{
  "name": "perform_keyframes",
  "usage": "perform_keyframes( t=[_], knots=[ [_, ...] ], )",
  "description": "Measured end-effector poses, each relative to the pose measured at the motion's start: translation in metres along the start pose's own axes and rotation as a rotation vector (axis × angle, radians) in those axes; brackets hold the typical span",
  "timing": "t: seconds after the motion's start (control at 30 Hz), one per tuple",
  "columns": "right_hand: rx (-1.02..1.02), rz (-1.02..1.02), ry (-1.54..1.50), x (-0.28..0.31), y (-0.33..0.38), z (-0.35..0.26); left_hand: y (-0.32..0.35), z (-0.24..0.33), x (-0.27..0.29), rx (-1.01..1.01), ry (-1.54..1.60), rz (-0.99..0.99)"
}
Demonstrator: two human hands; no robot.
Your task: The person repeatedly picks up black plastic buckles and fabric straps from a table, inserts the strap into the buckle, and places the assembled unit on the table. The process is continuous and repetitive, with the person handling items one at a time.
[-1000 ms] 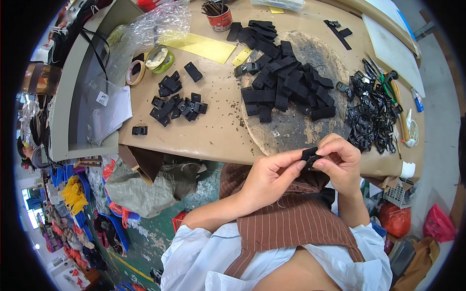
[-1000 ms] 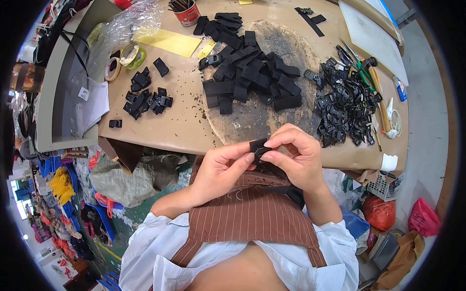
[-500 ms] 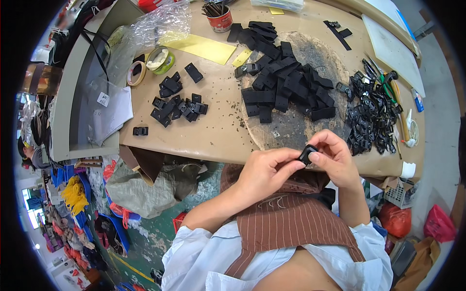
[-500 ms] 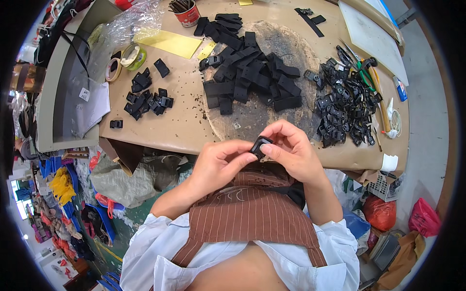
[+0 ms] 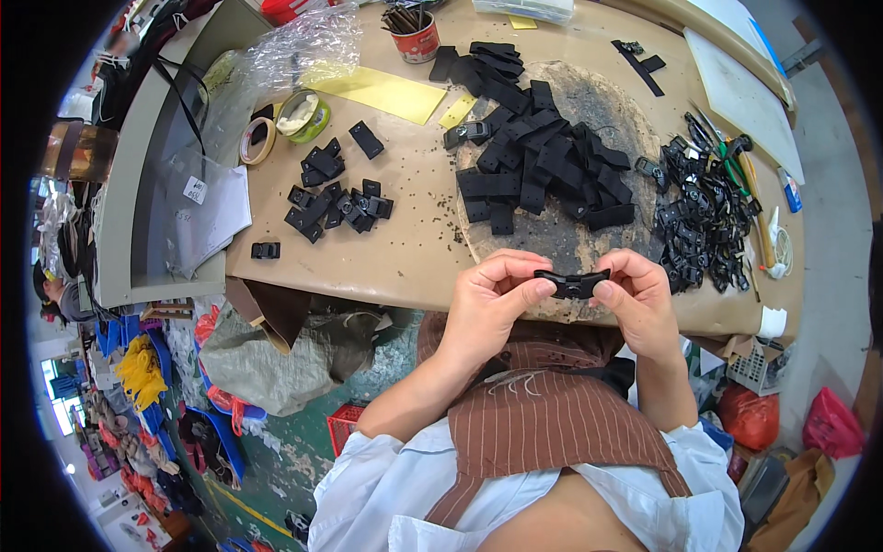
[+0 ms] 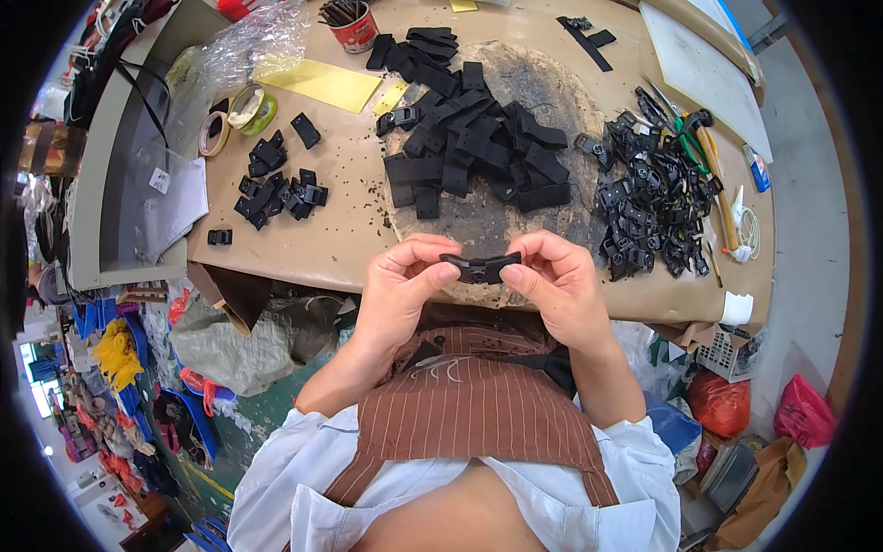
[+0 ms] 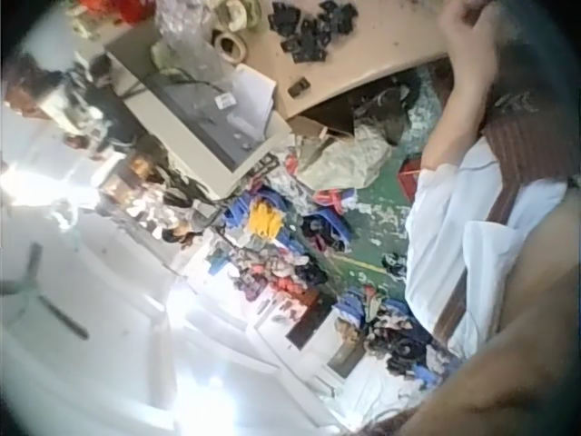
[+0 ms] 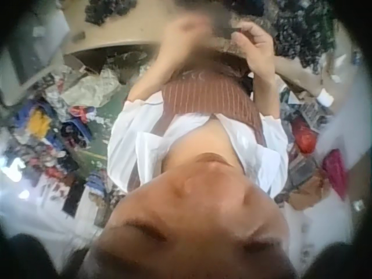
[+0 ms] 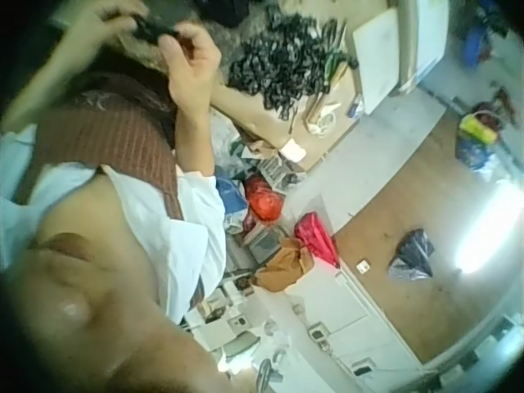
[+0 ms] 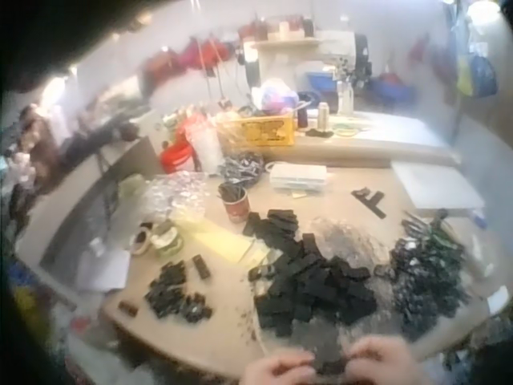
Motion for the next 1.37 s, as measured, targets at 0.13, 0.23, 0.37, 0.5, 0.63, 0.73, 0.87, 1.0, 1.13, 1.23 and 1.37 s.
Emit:
perform_keyframes(
  t=[0.13,0.23,0.37,0.5,0.63,0.73,0.87,1.0,1.13,1.23,1.37],
  knots=[
    [-0.025,-0.028,-0.076,0.002,0.001,-0.001,-0.004,-0.011,-0.001,0.186,0.2,-0.216],
    [-0.073,0.013,-0.06,0.001,-0.001,0.002,-0.006,-0.007,0.0,0.017,0.116,-0.203],
    [-0.075,0.004,-0.046,0.001,-0.004,0.005,-0.001,-0.002,0.0,-0.031,0.0,-0.124],
    [0.043,0.02,-0.065,-0.007,-0.005,0.003,-0.008,-0.013,0.002,0.236,0.214,-0.146],
    [0.02,0.018,-0.072,-0.008,-0.001,0.008,-0.012,-0.024,0.006,0.338,0.456,-0.252],
    [-0.081,0.095,-0.183,-0.013,0.003,0.025,-0.014,-0.018,0.01,0.18,0.413,-0.157],
    [-0.005,0.03,0.088,0.0,-0.002,0.015,-0.014,0.001,0.035,0.113,0.326,-0.012],
    [0.291,0.309,1.001,0.078,-0.018,-0.022,-0.018,0.053,0.129,-0.072,0.176,0.24],
    [0.141,0.414,1.3,0.135,-0.03,-0.026,-0.02,0.099,0.184,-0.434,-0.776,1.006],
    [0.274,0.393,1.171,0.133,-0.034,-0.025,-0.004,0.094,0.164,-0.538,-0.891,1.165],
    [0.388,0.368,0.743,0.075,-0.023,-0.037,-0.002,0.061,0.108,-0.528,-0.589,0.663]
  ],
)
Point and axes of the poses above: each hand's wrist, its own y-axis away from the middle knuckle, its own x-axis out of the back of the hand, z = x × y, the point moved 4 cm from there along -y, towards the middle knuckle, and after that the axes turned 13 degrees about x, right-handed, at the moved point
